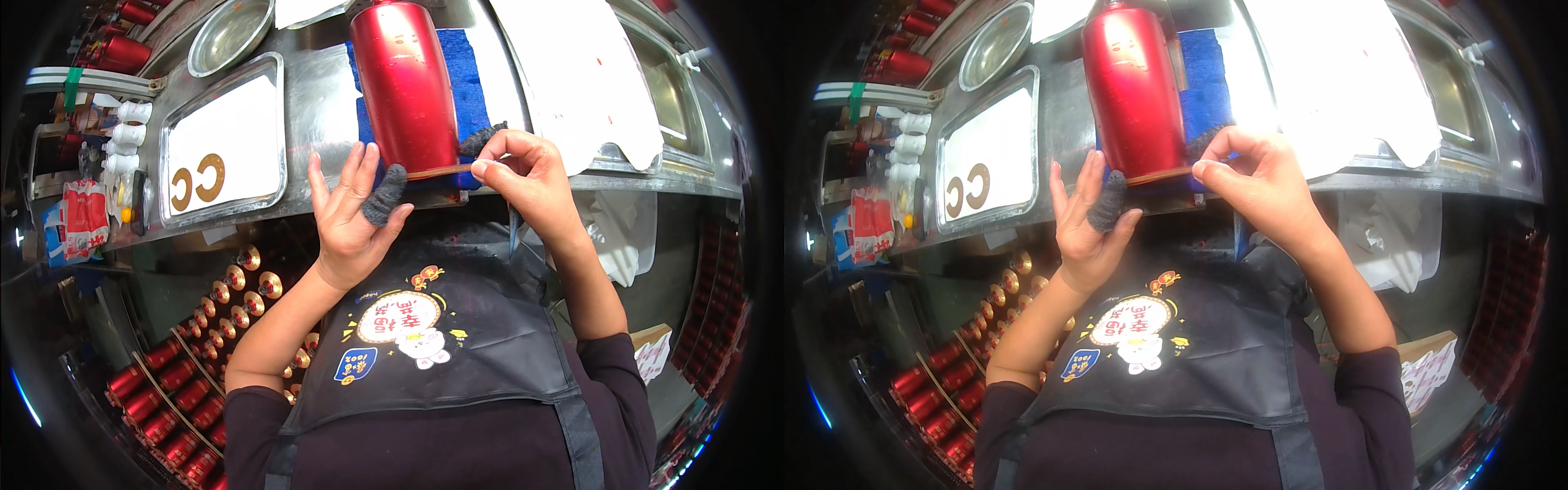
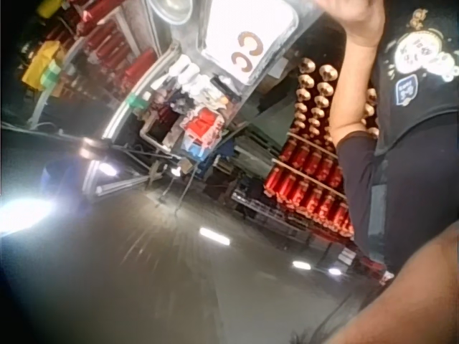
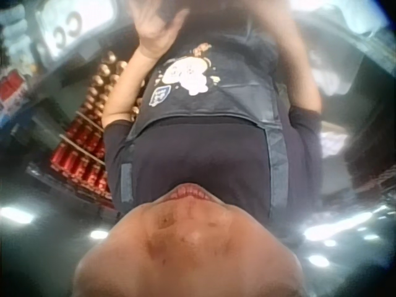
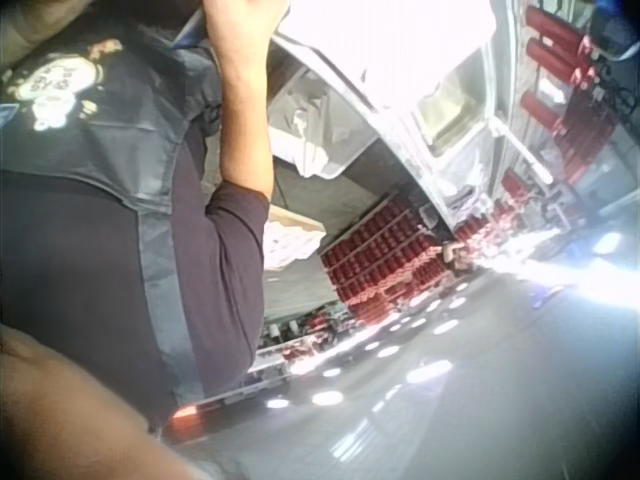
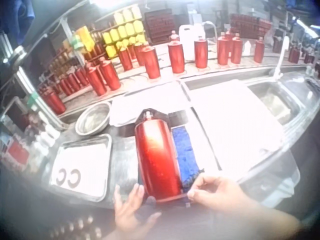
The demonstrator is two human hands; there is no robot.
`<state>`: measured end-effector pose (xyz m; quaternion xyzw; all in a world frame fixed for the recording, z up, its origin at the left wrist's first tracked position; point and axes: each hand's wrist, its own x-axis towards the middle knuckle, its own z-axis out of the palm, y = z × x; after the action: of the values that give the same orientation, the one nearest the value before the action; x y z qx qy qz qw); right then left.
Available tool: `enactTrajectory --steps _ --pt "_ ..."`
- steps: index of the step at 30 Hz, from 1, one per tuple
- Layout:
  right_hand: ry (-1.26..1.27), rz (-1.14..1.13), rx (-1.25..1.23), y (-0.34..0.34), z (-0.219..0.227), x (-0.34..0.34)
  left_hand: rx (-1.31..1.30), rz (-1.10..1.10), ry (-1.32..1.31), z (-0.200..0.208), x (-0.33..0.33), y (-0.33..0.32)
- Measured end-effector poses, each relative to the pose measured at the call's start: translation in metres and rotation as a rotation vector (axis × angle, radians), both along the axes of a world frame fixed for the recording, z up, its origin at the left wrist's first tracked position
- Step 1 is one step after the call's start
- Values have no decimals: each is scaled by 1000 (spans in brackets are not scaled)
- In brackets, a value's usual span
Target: The person applies gold circular labels to the necks of red bottles, then affixes rectangular paper labels to the bottle bodies. They wipe the bottles with a blue cloth and place the finished bottles on a nearby tray.
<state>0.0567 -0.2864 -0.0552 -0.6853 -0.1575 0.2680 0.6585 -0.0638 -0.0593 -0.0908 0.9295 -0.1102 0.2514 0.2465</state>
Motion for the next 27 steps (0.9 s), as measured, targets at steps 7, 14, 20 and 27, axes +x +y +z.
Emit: enactTrajectory --steps 7,14,20,27 --pt "4 15 -5 1 -5 3 181 7 -104 22 17 -12" --pt "32 9 -48 5 -10 0 212 45 -112 29 41 -28" --pt "31 33 -47 3 -6 0 -187 54 -33 6 18 -6" --pt "73 14 -13 2 -7 1 -64 25 14 -7 -6 3"
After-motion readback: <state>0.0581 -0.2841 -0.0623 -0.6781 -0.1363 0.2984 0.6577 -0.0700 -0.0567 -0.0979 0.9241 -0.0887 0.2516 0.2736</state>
